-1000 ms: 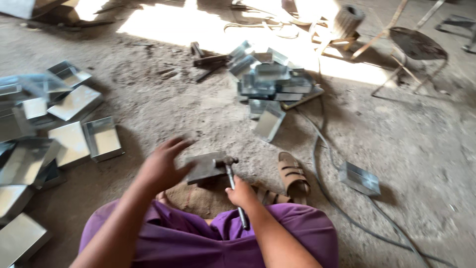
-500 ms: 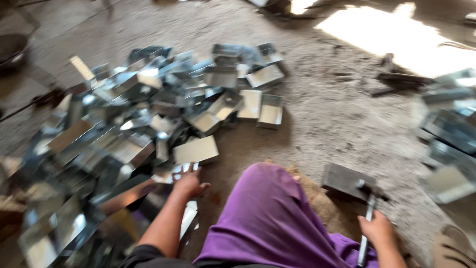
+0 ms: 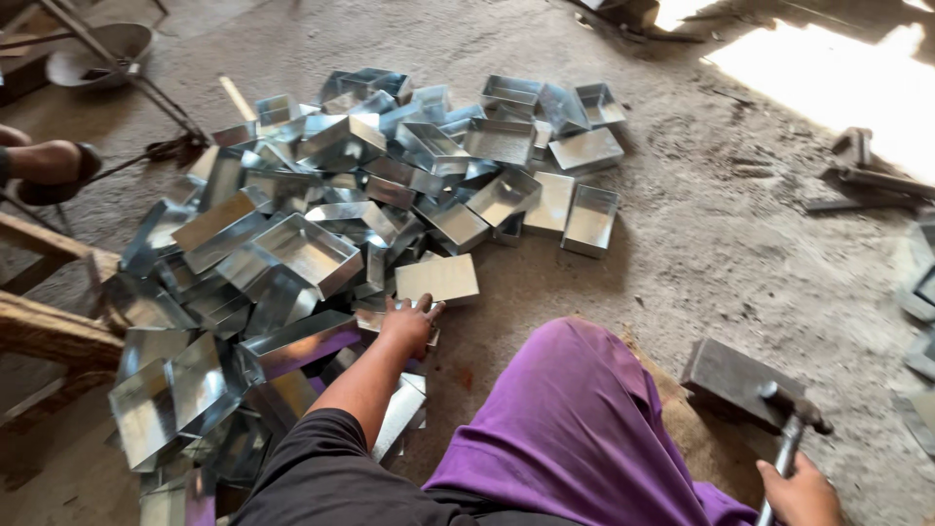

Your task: The person sits on the floor and repeatedly hammers small rectangular metal boxes with a hammer. They pick up each box, place it on a small block, strike it several times, and set it aside. The process is repeated for multiple boxes.

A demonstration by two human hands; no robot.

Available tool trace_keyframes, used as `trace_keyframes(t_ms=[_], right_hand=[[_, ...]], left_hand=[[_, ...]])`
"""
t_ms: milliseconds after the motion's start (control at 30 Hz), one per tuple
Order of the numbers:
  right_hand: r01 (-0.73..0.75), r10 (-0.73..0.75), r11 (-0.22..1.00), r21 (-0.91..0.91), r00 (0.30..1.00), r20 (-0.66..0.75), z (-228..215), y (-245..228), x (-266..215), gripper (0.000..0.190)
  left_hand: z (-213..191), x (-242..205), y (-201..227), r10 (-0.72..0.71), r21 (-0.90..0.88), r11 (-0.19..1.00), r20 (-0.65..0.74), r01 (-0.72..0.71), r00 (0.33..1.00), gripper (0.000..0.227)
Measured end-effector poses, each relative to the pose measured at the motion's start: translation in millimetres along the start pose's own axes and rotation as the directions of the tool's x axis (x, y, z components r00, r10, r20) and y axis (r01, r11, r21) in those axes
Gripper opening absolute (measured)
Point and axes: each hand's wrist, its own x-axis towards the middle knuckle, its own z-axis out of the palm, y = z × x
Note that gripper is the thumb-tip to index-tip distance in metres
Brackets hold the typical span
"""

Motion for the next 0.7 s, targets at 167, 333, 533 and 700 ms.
trace_keyframes(t_ms=[167, 333, 533, 700], right_hand=[[-0.095, 0.083, 0.993, 0.070, 0.984, 0.159, 9, 16, 29, 0.048], [-0.182, 0.157, 0.980, 0.076, 0.955, 0.252, 10, 15, 39, 0.051], [-0.032, 0.032, 0.999, -0.002, 0.999, 0.017, 3, -3, 11, 0.054], [-0.014, 0.019, 0.998, 0.059, 0.997, -0.079, 7, -4, -1, 0.057]], left_hand=[[-5, 2, -20, -0.076, -0.038, 0.997, -0.186, 0.070, 0.980, 0.106], [-28, -7, -94, -0.547, -0.045, 0.769, -0.562, 0.638, 0.620, 0.076], [-58, -23, -99, -0.565, -0.328, 0.823, -0.385, 0.464, 0.730, 0.032], [-108, -12, -10, -0.473, -0.828, 0.549, -0.424, -0.118, 0.773, 0.042]])
